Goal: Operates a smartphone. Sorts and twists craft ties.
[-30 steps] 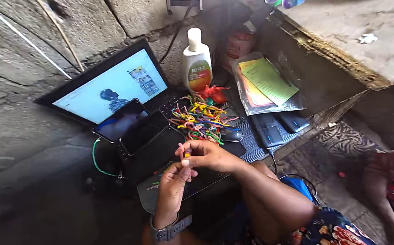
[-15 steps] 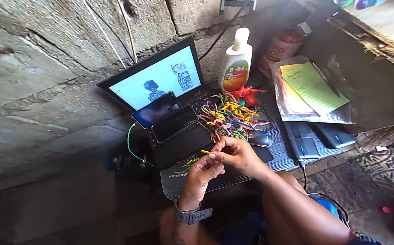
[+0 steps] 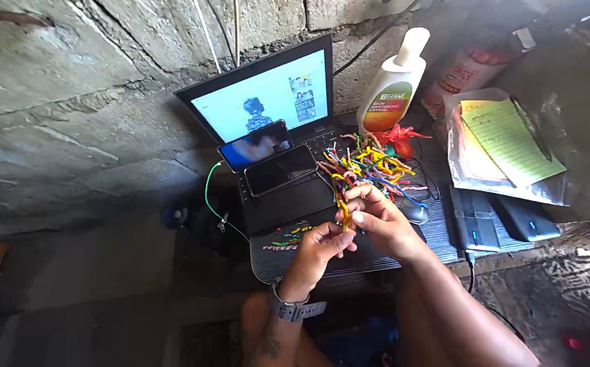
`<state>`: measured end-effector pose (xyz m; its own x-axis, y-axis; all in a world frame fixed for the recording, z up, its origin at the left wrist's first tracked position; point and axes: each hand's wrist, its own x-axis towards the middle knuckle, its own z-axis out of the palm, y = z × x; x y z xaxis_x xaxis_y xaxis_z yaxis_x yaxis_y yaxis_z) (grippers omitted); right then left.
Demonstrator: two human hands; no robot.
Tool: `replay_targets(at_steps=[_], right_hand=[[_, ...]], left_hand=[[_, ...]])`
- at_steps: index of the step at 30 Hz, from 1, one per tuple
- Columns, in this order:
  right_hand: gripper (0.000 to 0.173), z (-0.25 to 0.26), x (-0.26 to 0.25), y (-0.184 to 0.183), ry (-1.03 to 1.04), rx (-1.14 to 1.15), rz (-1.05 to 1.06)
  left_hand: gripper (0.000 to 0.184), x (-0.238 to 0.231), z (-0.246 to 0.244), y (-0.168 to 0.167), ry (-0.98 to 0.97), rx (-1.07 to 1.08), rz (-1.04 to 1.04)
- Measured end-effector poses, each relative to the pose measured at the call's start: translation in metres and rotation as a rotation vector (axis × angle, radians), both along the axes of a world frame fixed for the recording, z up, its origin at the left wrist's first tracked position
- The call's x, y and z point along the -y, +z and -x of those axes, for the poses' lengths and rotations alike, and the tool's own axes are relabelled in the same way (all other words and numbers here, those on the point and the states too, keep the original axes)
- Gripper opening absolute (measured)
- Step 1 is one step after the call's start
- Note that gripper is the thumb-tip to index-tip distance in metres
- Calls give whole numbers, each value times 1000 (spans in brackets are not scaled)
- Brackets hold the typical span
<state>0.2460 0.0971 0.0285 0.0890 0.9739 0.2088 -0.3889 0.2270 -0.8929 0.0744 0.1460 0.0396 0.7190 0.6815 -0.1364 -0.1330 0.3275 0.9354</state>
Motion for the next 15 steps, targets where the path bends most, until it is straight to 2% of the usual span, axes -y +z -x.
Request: replay_targets(at_steps=[2,4,8,10,13,15], right_hand=[[37,-4,0,0,104,-26,-84],[36,-3,1,1,75,-9,-91],[29,3,1,3,-122,22,26],[28,7,1,4,-216,73,77],[24,13,-1,5,-324,233,153],[23,11,-2,5,-326,271,178]], left_hand=[[15,-1,4,2,-51,64,87],[16,-1,6,2,-88,74,111],[11,3,2,1,-64,46,49],[9,5,-1,-2,45,-62,-179],[16,10,-6,-10,259,-353,-718],[19,13,-8,-14,277,-383,-770]])
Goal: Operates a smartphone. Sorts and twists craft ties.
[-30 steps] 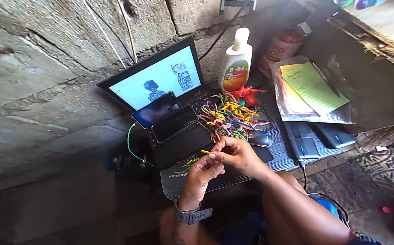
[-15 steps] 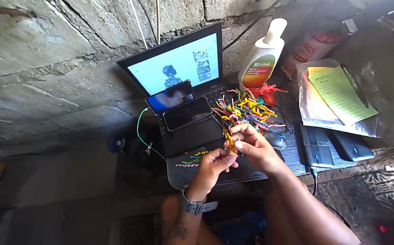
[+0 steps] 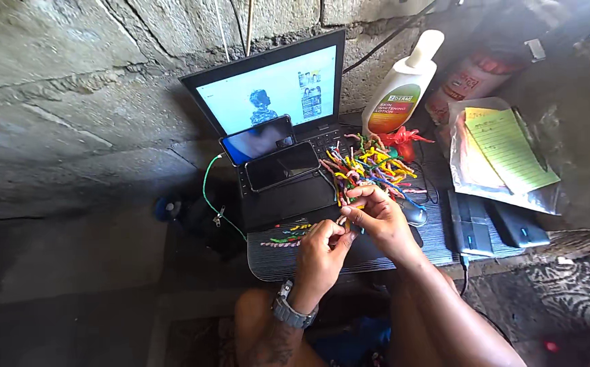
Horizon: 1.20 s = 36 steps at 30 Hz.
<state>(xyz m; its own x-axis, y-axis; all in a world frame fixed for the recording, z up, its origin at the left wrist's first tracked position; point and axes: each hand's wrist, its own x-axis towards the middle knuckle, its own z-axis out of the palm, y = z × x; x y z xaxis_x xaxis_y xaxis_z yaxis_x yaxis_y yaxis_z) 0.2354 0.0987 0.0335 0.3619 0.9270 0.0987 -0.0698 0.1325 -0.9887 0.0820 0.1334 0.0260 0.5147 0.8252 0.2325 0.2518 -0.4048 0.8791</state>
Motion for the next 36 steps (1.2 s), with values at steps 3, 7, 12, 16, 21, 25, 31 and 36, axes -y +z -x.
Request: replay_targets(at_steps=[3,7,12,16,21,25,31,36], right_hand=[[23,-6,0,0,57,18,3],[29,-17,3,-4,346,-179,-115],[28,-23,3,-5,417,-234,-201],[31,-20,2,-6,403,-171,-270],[24,-13,4,-4,235,-130,-220],[20,-7,0,-5,71,-65,-86],[16,-17,3,-3,276,-244,-78],[20,-22,4,-3,486,-384,-187]], left_hand=[[24,-3,-1,-1,-53,81,194],[8,-9,3,7,-181,333,548],[17,-13,13,15,-369,363,786],[10,-11,13,15,-421,353,823],[12,-7,9,7,-278,244,482],[23,-3,4,1,-7,-69,-130],[10,-11,10,12,-219,193,476],[10,-16,16,19,-352,334,738]])
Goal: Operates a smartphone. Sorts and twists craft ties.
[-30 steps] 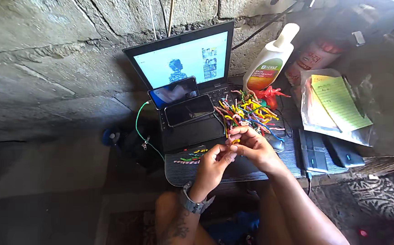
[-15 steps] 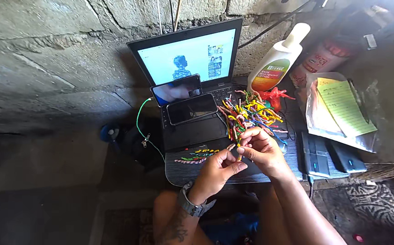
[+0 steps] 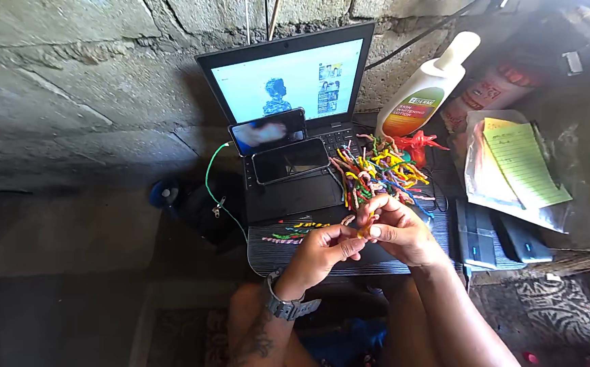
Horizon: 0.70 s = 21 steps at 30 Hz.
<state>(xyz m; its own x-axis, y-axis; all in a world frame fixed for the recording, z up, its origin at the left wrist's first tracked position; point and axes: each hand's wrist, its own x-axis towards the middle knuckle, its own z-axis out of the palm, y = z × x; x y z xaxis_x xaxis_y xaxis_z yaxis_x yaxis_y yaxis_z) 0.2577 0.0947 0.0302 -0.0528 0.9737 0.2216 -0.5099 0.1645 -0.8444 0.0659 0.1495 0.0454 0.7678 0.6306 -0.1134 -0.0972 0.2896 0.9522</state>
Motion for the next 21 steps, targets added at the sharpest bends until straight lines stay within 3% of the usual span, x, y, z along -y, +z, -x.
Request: replay_targets(at_steps=[4,6,10,12,14,18,21], right_hand=[[19,2,2,4,-52,-44,49],[19,5,2,5,-127,-17,83],[17,13,-1,6,-372,193,187],[15,17,-2,8,-457,314,220],[13,15,-1,8,-458,328,206],[13,-1,0,-1,-195,166,35],[21,-3,1,-1,-78,103,-46]], left_hand=[[8,0,0,-3,-17,42,30],[6,2,-3,-7,26,6,-58],[23,9,-8,-14,289,-333,-742],[23,11,-11,-19,385,-394,-944],[22,11,-12,-19,371,-352,-842],[9,2,-4,-6,173,-133,-272],[8,0,-1,-3,90,-62,-142]])
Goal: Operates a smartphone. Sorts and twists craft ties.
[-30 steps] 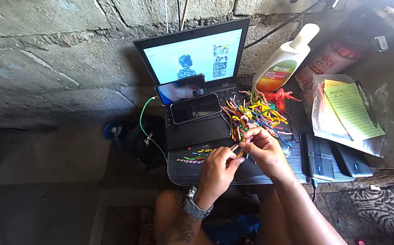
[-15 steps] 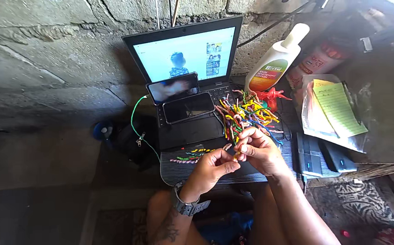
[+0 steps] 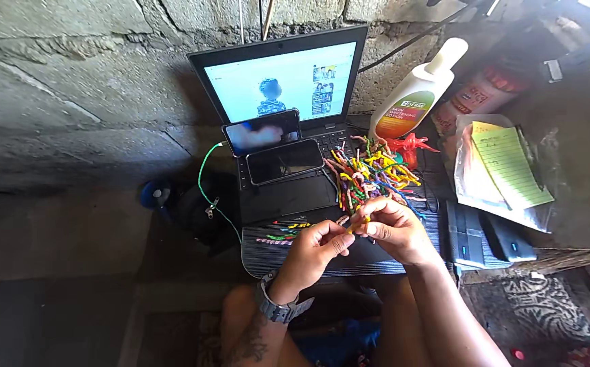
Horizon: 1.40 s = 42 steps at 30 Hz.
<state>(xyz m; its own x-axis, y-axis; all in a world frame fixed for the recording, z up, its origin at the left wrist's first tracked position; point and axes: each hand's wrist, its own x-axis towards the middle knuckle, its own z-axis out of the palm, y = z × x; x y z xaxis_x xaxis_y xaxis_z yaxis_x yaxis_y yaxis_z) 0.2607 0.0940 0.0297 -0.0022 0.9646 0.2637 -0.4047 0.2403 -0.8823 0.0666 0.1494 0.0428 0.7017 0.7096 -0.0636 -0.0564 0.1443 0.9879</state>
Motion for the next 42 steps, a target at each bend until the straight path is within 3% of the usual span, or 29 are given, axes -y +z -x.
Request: replay_targets(at_steps=[12,20,23,27,29,31,35,42], right_hand=[[14,0,3,4,142,-82,111],[6,-1,4,3,95,-21,89],[4,3,4,5,-17,12,75],[9,17,2,9,-355,178,152],[8,21,0,9,-423,204,198],[8,17,-1,8,-359,146,236],[10,3,-3,6,-47,-32,254],[11,1,-4,2,115,25,108]], left_hand=[[16,-1,4,-3,-250,22,62],[2,-2,2,-8,-209,43,19],[11,1,1,-9,-111,33,-100],[23,8,-5,-14,208,-185,-605],[24,10,-8,-17,274,-247,-710],[22,9,-7,-16,230,-222,-580],[7,1,-2,-7,40,-85,-124],[11,-3,4,1,-115,-12,2]])
